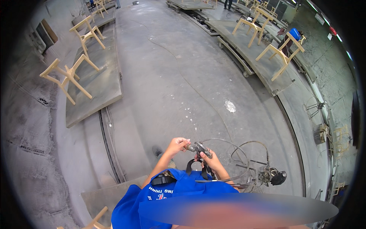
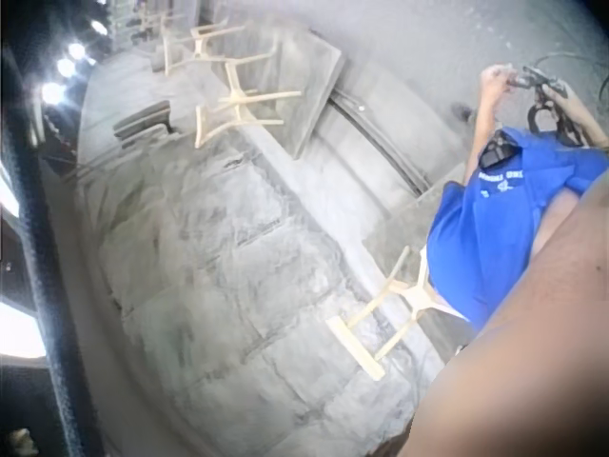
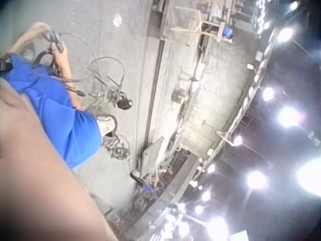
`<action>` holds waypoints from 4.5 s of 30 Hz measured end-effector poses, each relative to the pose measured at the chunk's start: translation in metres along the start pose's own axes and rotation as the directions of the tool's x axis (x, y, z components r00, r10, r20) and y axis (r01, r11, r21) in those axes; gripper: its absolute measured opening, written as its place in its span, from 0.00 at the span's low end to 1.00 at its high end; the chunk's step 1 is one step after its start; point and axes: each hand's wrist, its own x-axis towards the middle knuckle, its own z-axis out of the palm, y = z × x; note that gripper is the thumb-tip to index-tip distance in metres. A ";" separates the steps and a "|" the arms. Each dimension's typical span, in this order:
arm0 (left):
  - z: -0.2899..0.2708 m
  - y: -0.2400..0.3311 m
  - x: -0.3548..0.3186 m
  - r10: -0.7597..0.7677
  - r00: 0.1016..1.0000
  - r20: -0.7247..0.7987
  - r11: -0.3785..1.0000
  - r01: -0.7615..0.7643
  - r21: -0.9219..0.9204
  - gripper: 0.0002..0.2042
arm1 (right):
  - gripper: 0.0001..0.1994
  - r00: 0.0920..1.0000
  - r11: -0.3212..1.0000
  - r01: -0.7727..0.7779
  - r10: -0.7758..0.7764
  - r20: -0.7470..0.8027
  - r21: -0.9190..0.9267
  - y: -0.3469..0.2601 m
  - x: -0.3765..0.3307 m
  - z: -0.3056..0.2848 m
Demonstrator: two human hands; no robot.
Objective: The person uses a spray gun to apply finish to multiple wooden chair frames in a factory. They rotate each chair to coat all sides, then move to the next chair and repeat the process.
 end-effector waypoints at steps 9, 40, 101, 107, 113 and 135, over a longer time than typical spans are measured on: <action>-0.183 0.087 0.021 -0.046 0.999 0.021 0.999 0.046 0.004 0.16 | 0.19 0.997 0.986 0.020 -0.008 0.075 -0.165 -0.067 0.160 0.119; -0.480 0.425 0.248 0.301 0.950 0.083 0.728 -0.285 0.623 0.10 | 0.24 0.870 0.875 0.256 -0.024 0.493 -0.410 -0.331 0.617 0.211; -0.997 0.585 0.322 -0.420 -0.889 -0.184 0.719 -0.449 0.530 0.09 | 0.43 0.618 0.837 0.125 0.354 0.702 -0.532 -0.398 1.622 0.960; -1.005 0.604 0.304 -0.476 -0.870 -0.130 0.715 -0.469 0.519 0.10 | 0.45 0.302 0.816 -0.054 0.563 0.769 -0.576 -0.353 1.600 1.033; -1.006 0.598 0.283 -0.495 -0.853 -0.167 0.695 -0.504 0.513 0.10 | 0.41 0.484 0.713 0.068 0.589 0.648 -0.698 -0.304 1.639 1.016; -0.959 0.600 0.136 0.214 -0.903 -0.374 0.969 0.244 -0.034 0.41 | 0.49 0.336 0.885 0.076 0.411 0.847 -0.459 -0.498 1.618 0.871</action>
